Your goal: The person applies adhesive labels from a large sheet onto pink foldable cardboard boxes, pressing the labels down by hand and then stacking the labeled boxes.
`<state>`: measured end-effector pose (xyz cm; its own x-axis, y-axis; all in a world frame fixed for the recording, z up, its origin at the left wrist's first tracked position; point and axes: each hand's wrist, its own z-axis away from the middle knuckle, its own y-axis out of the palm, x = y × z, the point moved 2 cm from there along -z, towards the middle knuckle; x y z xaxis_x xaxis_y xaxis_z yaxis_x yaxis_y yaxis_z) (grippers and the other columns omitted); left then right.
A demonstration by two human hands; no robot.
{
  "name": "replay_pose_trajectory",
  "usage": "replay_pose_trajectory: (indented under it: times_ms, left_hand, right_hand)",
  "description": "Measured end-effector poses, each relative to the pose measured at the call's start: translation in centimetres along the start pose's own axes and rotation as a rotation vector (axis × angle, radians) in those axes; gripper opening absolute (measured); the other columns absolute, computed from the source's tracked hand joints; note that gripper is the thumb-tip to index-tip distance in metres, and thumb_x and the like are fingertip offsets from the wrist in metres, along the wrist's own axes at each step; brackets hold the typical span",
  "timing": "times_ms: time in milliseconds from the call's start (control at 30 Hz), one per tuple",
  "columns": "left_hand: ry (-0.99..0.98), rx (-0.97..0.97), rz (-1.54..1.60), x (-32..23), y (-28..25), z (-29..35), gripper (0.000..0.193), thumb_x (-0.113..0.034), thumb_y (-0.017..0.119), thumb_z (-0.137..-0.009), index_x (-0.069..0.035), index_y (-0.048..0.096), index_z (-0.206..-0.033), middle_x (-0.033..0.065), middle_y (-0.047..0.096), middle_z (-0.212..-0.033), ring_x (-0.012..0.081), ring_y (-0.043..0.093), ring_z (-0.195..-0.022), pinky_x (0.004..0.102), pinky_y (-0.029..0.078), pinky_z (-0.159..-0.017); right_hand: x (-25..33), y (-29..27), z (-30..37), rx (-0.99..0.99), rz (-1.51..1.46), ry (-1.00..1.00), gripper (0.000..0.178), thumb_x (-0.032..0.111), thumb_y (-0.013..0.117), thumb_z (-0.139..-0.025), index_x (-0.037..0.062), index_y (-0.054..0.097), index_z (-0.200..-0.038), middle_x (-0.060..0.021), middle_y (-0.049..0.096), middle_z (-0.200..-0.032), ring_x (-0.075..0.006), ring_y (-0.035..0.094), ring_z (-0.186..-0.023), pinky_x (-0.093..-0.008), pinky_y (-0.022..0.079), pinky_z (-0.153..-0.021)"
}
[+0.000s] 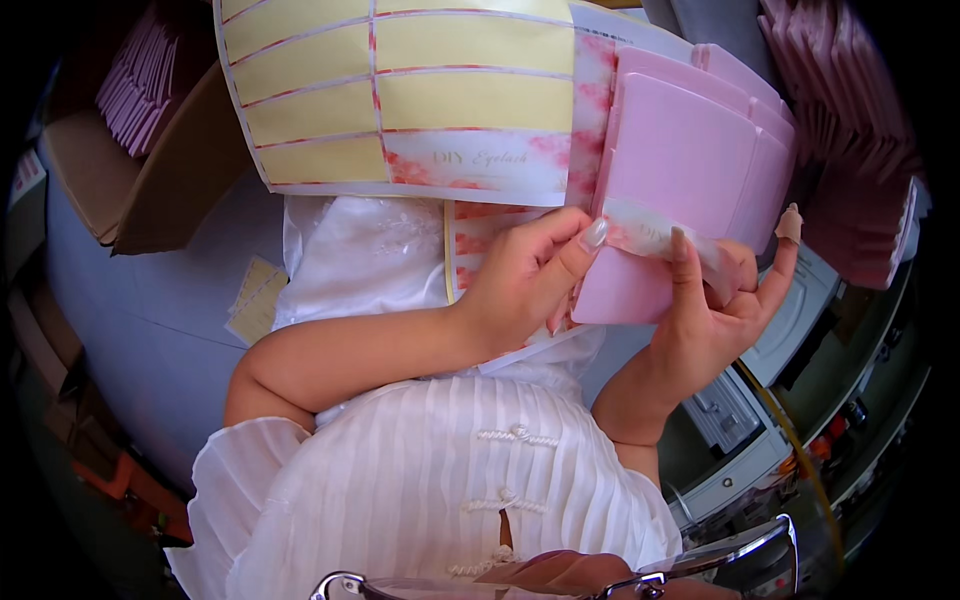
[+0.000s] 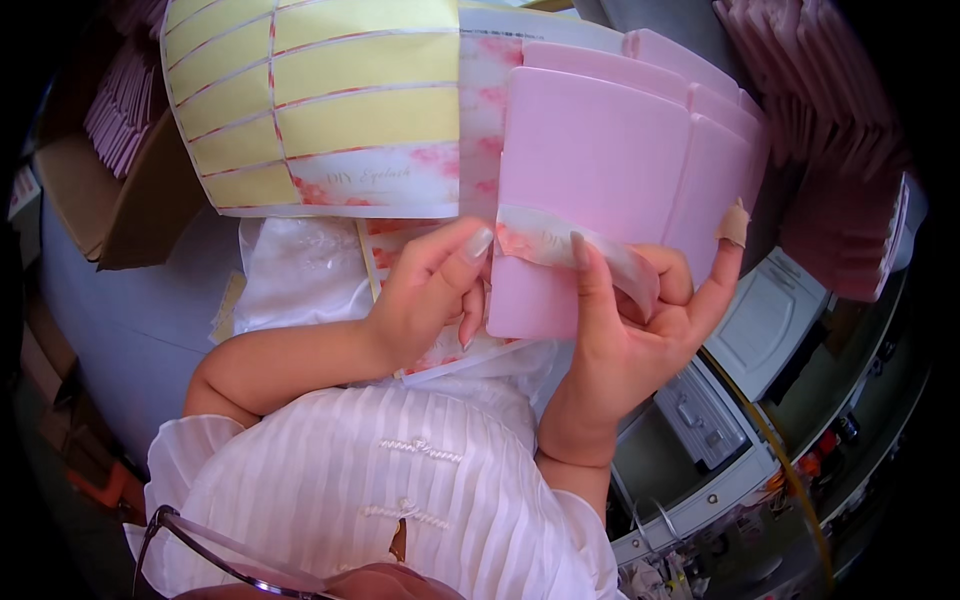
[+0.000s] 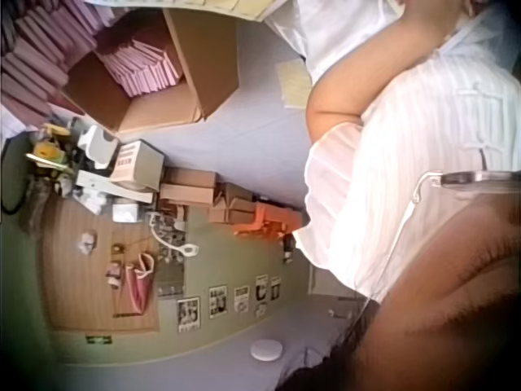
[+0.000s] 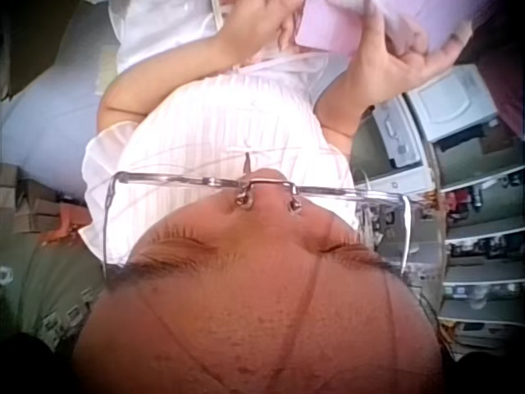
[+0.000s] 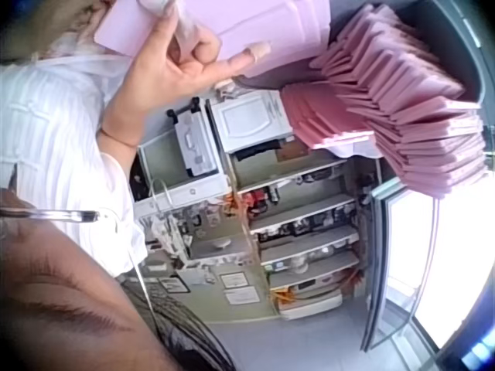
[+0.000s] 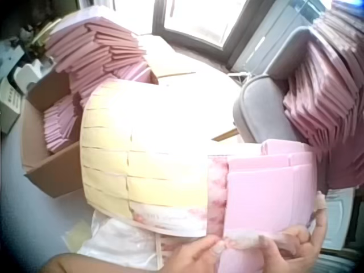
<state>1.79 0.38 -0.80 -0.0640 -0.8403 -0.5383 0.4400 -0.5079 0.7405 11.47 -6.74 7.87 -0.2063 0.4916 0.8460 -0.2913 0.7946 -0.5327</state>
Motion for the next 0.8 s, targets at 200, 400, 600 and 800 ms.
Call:
replay_pose_trajectory:
  times_ms: [200, 400, 600, 800]
  left_hand:
    - [-0.133, 0.023, -0.037, -0.2, 0.3, -0.8, 0.028, -0.028, 0.045, -0.098, -0.003, 0.055, -0.093, 0.0034, 0.057, -0.072, 0.0061, 0.051, -0.048, 0.0197, 0.039, -0.045]
    - [-0.097, 0.060, 0.005, 0.2, 0.0, -0.5, 0.023, -0.023, 0.048, -0.098, -0.002, 0.055, -0.102, 0.0031, 0.058, -0.074, 0.0067, 0.052, -0.050, 0.0196, 0.040, -0.047]
    - [-0.119, 0.107, 0.004, 0.4, -0.4, -0.4, 0.021, -0.018, 0.052, -0.096, -0.002, 0.053, -0.110, 0.0050, 0.060, -0.081, 0.0082, 0.054, -0.054, 0.0211, 0.041, -0.050]
    - [-0.067, 0.129, 0.015, 0.7, -0.8, -0.4, 0.022, -0.023, 0.046, -0.098, -0.003, 0.051, -0.107, 0.0059, 0.059, -0.077, 0.0102, 0.055, -0.056, 0.0231, 0.040, -0.049]
  right_hand:
    - [-0.1, -0.3, 0.1, 0.005, 0.018, 0.014, 0.085, -0.005, 0.070, -0.076, 0.0017, 0.020, -0.144, 0.0017, 0.053, -0.076, -0.0039, 0.051, -0.074, -0.0154, 0.039, -0.076]
    - [-0.3, -0.5, -0.1, 0.004, -0.003, 0.037, 0.086, -0.005, 0.071, -0.075, 0.0009, 0.019, -0.144, 0.0016, 0.054, -0.076, -0.0038, 0.051, -0.074, -0.0152, 0.039, -0.075]
    - [-0.7, -0.7, -0.2, 0.013, -0.046, 0.060, 0.087, -0.005, 0.072, -0.074, 0.0008, 0.019, -0.143, 0.0015, 0.054, -0.076, -0.0039, 0.051, -0.073, -0.0150, 0.039, -0.073]
    - [-0.6, -0.6, -0.2, 0.013, -0.032, 0.047, 0.088, -0.005, 0.071, -0.074, 0.0011, 0.018, -0.144, 0.0013, 0.054, -0.077, -0.0040, 0.051, -0.074, -0.0151, 0.039, -0.074]
